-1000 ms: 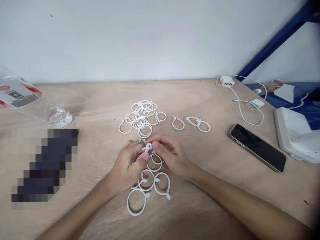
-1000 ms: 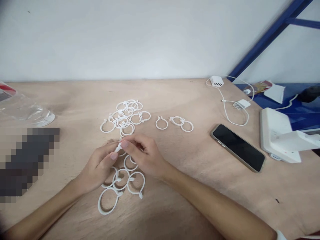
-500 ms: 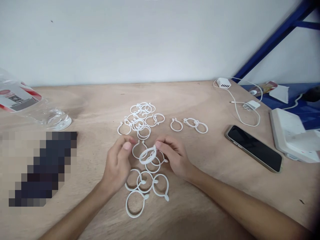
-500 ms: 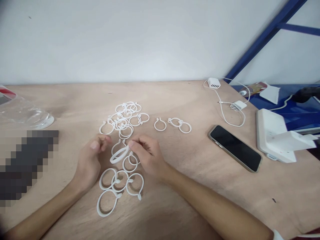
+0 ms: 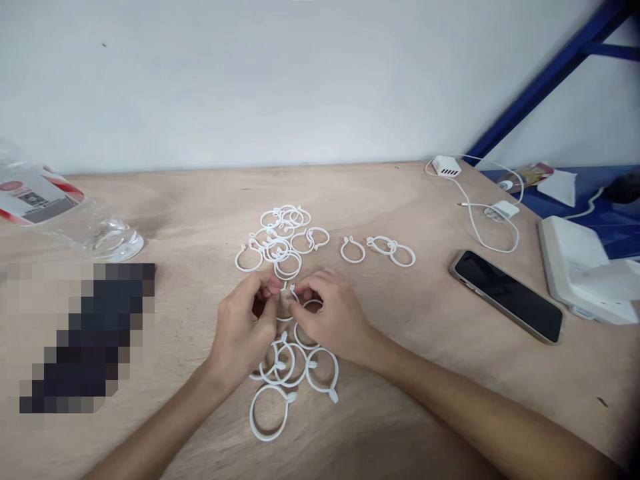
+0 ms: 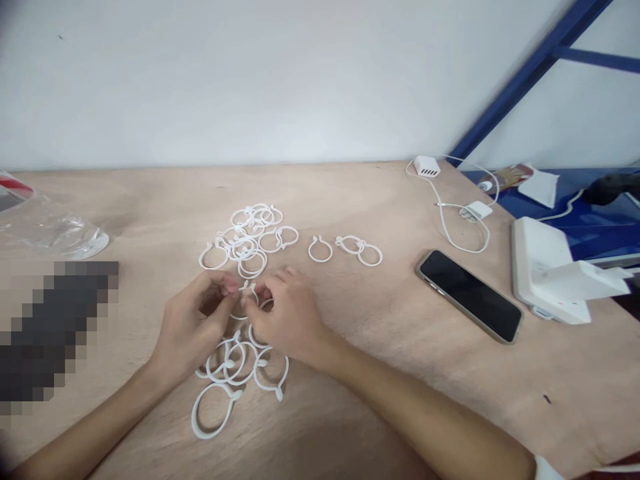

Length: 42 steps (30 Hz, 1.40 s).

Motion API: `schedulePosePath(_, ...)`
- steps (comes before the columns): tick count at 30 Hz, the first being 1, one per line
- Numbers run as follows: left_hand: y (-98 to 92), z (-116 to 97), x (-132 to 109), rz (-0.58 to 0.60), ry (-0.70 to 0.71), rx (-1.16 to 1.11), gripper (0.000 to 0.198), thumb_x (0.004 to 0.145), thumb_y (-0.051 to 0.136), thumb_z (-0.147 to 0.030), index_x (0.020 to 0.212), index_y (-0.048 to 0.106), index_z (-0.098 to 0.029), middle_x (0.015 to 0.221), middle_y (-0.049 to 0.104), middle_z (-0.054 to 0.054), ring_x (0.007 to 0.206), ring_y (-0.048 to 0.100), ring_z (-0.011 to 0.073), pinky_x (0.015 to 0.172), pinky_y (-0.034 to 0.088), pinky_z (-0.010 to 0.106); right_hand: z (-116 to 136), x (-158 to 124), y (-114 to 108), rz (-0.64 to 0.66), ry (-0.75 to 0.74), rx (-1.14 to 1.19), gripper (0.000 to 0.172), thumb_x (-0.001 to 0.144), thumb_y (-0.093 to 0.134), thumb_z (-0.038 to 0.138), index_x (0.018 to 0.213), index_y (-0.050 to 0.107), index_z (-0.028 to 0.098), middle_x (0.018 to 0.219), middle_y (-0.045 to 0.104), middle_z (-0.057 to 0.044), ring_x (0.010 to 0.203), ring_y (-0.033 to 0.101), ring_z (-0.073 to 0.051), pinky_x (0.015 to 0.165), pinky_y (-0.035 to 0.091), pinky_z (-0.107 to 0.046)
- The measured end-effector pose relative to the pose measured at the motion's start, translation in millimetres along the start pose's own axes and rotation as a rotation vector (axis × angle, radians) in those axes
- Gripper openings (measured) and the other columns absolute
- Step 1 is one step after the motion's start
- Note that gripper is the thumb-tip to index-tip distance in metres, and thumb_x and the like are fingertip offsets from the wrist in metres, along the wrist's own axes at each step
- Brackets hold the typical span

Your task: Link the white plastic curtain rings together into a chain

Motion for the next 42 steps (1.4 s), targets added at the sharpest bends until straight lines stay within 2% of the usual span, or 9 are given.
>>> schedulePosePath(4, -0.8, 0.8, -0.4, -0.036, -0.015, -0.126, 0.009, 0.083, 0.058, -0.024, 0.09, 0.057, -0.02, 0.082, 0.061, 0.0, 0.074, 0.059, 0.0145, 0.066, 0.046, 0.025, -1.4, -0.6, -1.0, -0.004, 0.031, 0.051, 0.011, 0.073, 0.061, 0.007, 0.072, 0.064, 0.017, 0.068, 0.062, -0.001, 0.07, 0.055, -0.016, 0.068, 0.043, -0.03)
schedulePosePath(7, -1.8, -2.3, 1.2, -0.041, -0.033, -0.132, 0.021, 0.087, 0.056, -0.036, 0.1, 0.058, -0.019, 0.092, 0.063, 0.003, 0.085, 0.06, 0.0175, 0.075, 0.047, 0.029, -4.9, -2.2, -5.3, -0.088, 0.18, 0.25, 0.005, 0.08, 0.06, 0.017, 0.08, 0.065, 0.017, 0.068, 0.062, 0.0, 0.062, 0.053, -0.013, 0.06, 0.042, -0.027)
schedulePosePath(14, 2.0, -14.9, 0.2, 0.266, 0.131, -0.056, 0.045, 0.096, 0.032, -0.046, 0.102, 0.066, -0.019, 0.102, 0.07, 0.008, 0.101, 0.06, 0.0244, 0.092, 0.041, 0.039, -4.8, -6.8, -2.5, -0.025, 0.3, 0.597, 0.012, 0.082, 0.061, 0.029, 0.085, 0.062, 0.017, 0.071, 0.066, -0.001, 0.063, 0.06, -0.014, 0.059, 0.045, -0.026)
schedulePosePath(17, 2.2, -13.9, -0.4, 0.291, 0.095, -0.113, 0.042, 0.093, 0.04, -0.049, 0.106, 0.065, -0.018, 0.101, 0.07, 0.008, 0.099, 0.061, 0.024, 0.088, 0.045, 0.036, -5.5, -6.9, -1.3, -0.036, 0.291, 0.597, 0.012, 0.082, 0.062, 0.03, 0.081, 0.061, 0.018, 0.065, 0.063, 0.001, 0.058, 0.055, -0.011, 0.055, 0.042, -0.024)
schedulePosePath(22, 1.1, -11.6, -1.5, 0.336, -0.016, -0.274, 0.038, 0.09, 0.051, -0.046, 0.112, 0.064, -0.017, 0.089, 0.069, 0.003, 0.078, 0.063, 0.0166, 0.076, 0.05, 0.028, -6.0, -5.0, -2.3, -0.031, 0.231, 0.559, 0.009, 0.08, 0.064, 0.028, 0.078, 0.064, 0.019, 0.069, 0.063, 0.002, 0.06, 0.05, -0.01, 0.058, 0.039, -0.024)
schedulePosePath(27, -2.0, -10.5, -1.2, 0.314, 0.037, -0.238, 0.037, 0.091, 0.052, -0.042, 0.116, 0.064, -0.018, 0.091, 0.071, 0.003, 0.079, 0.065, 0.0164, 0.069, 0.051, 0.024, -7.7, -3.8, -8.1, -0.033, 0.302, 0.697, 0.013, 0.076, 0.061, 0.021, 0.086, 0.07, 0.019, 0.075, 0.067, 0.0, 0.069, 0.056, -0.014, 0.064, 0.044, -0.027)
schedulePosePath(34, -2.7, -13.3, 0.9, 0.306, 0.142, -0.108, 0.039, 0.093, 0.049, -0.038, 0.123, 0.061, -0.016, 0.12, 0.066, 0.009, 0.103, 0.063, 0.0206, 0.085, 0.05, 0.027, -6.8, -1.2, -13.3, -0.077, 0.345, 0.825, 0.019, 0.079, 0.058, 0.031, 0.074, 0.072, 0.02, 0.075, 0.069, -0.002, 0.08, 0.063, -0.019, 0.072, 0.048, -0.03)
schedulePosePath(39, -3.9, -13.1, 1.4, 0.319, 0.148, -0.096, 0.038, 0.093, 0.047, -0.037, 0.122, 0.062, -0.016, 0.11, 0.07, 0.008, 0.101, 0.064, 0.0223, 0.084, 0.05, 0.029, -7.1, -0.4, -11.2, -0.076, 0.327, 0.8, 0.025, 0.082, 0.06, 0.039, 0.07, 0.069, 0.019, 0.071, 0.067, -0.002, 0.072, 0.06, -0.016, 0.069, 0.047, -0.028)
schedulePosePath(42, -4.5, -12.7, 1.0, 0.316, 0.164, -0.064, 0.035, 0.094, 0.047, -0.036, 0.118, 0.064, -0.017, 0.103, 0.071, 0.007, 0.094, 0.064, 0.0213, 0.078, 0.051, 0.028, -6.2, -0.2, -10.8, -0.025, 0.314, 0.706, 0.023, 0.08, 0.064, 0.038, 0.069, 0.065, 0.018, 0.064, 0.06, 0.001, 0.061, 0.051, -0.012, 0.058, 0.042, -0.026)
Point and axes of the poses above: each hand's wrist, its own x-axis towards the middle knuckle, its own y-axis out of the palm, z = x × y, the point moved 3 cm from there along x, towards the middle knuckle
